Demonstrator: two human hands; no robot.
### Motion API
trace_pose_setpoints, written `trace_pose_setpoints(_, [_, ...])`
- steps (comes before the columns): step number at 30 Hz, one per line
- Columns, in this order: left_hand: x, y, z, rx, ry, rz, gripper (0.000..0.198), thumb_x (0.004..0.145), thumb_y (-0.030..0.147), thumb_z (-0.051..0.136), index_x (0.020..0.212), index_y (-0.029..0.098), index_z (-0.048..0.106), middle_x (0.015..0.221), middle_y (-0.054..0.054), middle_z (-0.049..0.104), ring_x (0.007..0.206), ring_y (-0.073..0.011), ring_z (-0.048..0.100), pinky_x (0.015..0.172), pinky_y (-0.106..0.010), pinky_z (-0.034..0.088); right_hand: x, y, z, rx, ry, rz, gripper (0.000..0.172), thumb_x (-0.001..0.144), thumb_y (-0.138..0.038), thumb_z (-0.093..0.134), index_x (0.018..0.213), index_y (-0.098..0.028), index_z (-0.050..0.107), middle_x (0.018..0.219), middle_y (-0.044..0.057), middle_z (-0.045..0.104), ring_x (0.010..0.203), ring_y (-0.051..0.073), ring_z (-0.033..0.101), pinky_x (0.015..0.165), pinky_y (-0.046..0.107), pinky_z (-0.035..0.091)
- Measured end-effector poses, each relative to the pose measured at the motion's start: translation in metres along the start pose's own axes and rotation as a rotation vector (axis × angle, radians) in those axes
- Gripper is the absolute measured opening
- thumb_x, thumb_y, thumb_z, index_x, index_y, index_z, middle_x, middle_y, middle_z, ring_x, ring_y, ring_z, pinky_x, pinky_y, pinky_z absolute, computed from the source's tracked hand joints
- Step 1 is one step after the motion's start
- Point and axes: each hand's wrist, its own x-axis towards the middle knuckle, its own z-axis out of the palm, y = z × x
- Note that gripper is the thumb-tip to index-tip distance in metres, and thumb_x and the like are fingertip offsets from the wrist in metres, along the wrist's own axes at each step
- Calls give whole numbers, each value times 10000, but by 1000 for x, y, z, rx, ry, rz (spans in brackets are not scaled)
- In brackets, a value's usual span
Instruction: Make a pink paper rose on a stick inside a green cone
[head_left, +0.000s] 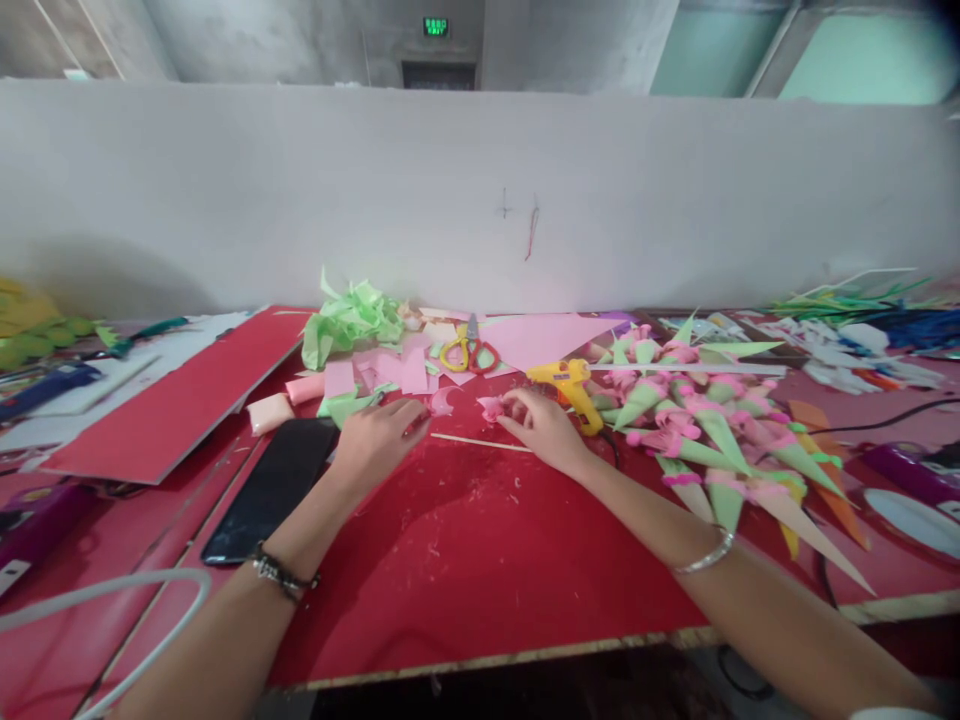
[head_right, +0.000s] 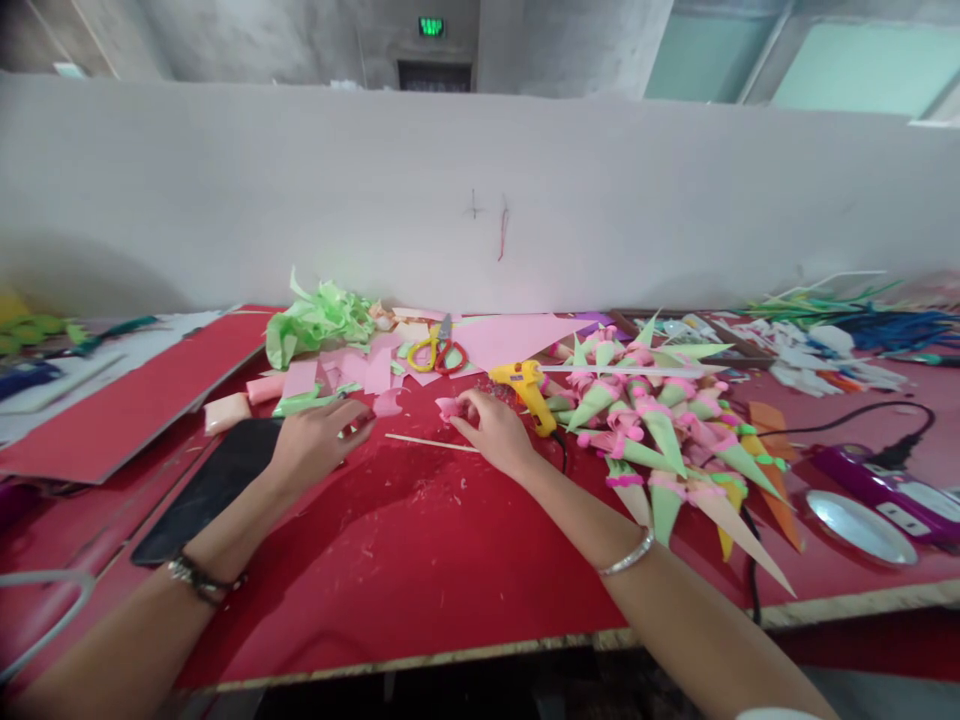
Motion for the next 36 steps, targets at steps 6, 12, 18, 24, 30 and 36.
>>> trace_pose_setpoints(6, [0,3,-1,-20,-35,-39,178,798,286,438,774,193,589,681,-3,643,564,-116,545,496,-209,297,3,3,2,65,-5,30,64,736,-229,512,753,-175,541,656,-4,602,515,95,502,528,209,385])
trace_pose_setpoints(12, [1,5,-1,-45,-57,-67,173,793,295,443,767,189,577,703,-1,641,573,-116,551,483,-201,293,4,5,2,57,9,33,45,714,-169,512,696,-167,553,599,-10,578,508,95,496,531,208,395])
trace_pose_setpoints(18, [0,4,0,-58,-62,-66,181,798,299,435,772,189,577,699,-4,640,580,-117,553,488,-200,299,3,5,-8,-249,-16,-209,121,781,-127,421,751,-160,533,750,48,561,678,138,522,611,240,397])
trace_pose_setpoints(24, [-1,3,0,-86,-103,-78,179,796,290,431,804,189,579,719,-9,645,580,-116,549,489,-199,302,0,1,-16,-429,-186,-485,160,784,-79,380,761,-169,511,768,55,541,728,152,500,640,252,376])
trace_pose_setpoints(30, [0,1,1,-93,-151,-74,171,794,294,431,790,193,568,750,-7,649,627,-132,566,496,-207,303,-5,-6,-11,-86,-35,-193,94,745,-213,469,827,-179,438,713,2,510,614,112,484,571,222,382])
trace_pose_setpoints(36, [0,3,4,-85,-172,-53,170,793,298,427,787,203,568,751,-4,653,618,-131,570,489,-206,295,2,-1,0,107,-38,-78,185,788,-242,433,934,-154,506,862,60,587,729,129,545,642,246,421])
